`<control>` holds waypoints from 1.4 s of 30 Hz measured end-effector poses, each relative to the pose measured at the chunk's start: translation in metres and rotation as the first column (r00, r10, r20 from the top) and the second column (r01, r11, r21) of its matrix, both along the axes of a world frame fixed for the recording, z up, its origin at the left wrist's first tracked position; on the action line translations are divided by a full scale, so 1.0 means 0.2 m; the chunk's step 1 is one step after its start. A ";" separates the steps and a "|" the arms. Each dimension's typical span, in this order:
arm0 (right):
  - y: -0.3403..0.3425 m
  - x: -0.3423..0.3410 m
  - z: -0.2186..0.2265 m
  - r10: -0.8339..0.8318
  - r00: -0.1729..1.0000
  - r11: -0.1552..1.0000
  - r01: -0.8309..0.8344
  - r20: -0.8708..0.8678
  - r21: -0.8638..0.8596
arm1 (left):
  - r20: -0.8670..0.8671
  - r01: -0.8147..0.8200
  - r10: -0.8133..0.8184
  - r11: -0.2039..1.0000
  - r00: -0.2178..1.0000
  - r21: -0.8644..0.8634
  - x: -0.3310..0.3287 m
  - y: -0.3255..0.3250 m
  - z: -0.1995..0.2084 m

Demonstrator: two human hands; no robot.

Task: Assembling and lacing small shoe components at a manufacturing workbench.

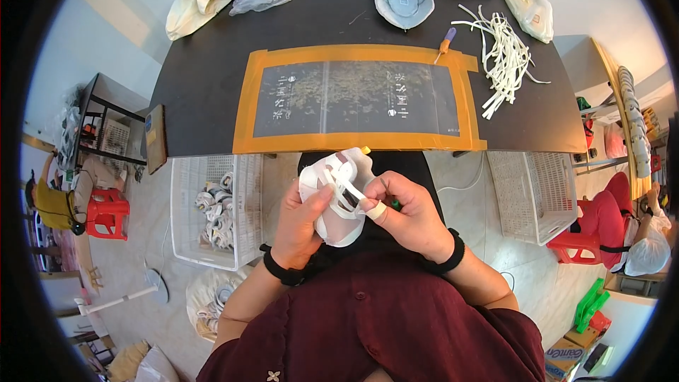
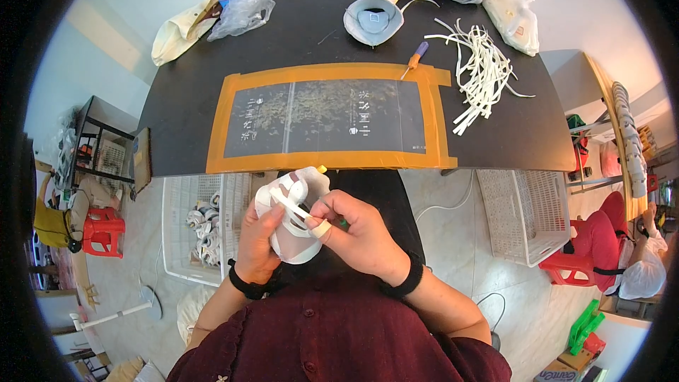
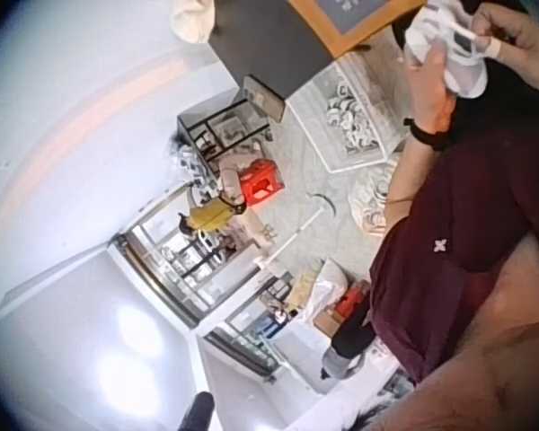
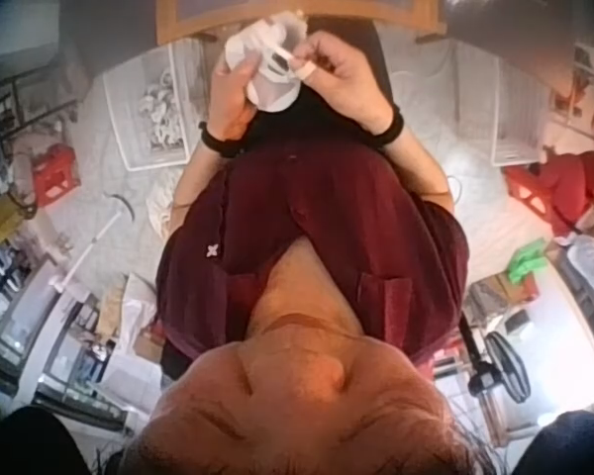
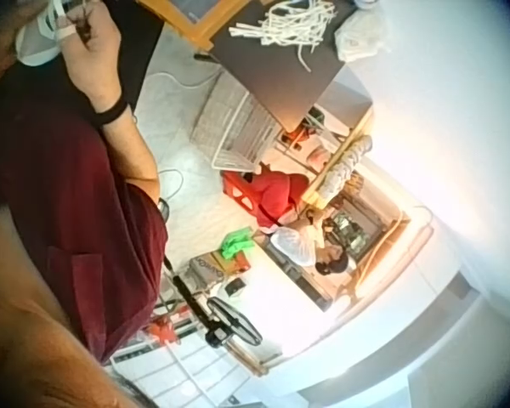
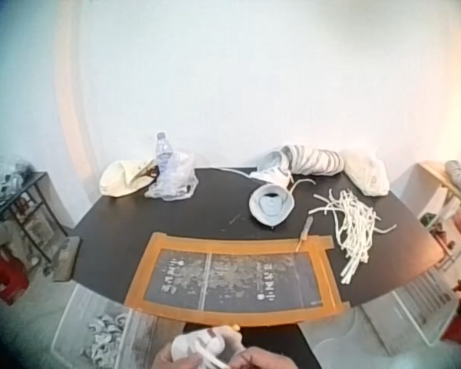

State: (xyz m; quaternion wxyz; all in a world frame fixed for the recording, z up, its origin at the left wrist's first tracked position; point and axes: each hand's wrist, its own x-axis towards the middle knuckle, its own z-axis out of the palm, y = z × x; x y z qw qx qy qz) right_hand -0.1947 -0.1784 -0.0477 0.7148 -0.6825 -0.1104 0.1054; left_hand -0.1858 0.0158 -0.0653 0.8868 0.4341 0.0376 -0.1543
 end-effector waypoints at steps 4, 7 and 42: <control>0.00 0.00 0.00 -0.049 0.998 0.993 0.052 -0.025 0.108 | 0.014 0.008 -0.009 0.998 1.000 0.063 -0.01 -0.01 -0.04; -0.01 0.00 0.00 -0.061 0.997 0.982 0.068 -0.043 0.175 | -0.001 0.019 -0.019 0.998 1.000 0.053 0.00 0.01 -0.05; -0.03 0.33 0.27 0.056 0.978 0.998 -0.061 0.201 0.020 | 0.298 -0.158 0.105 0.975 0.949 0.160 0.47 -0.02 0.04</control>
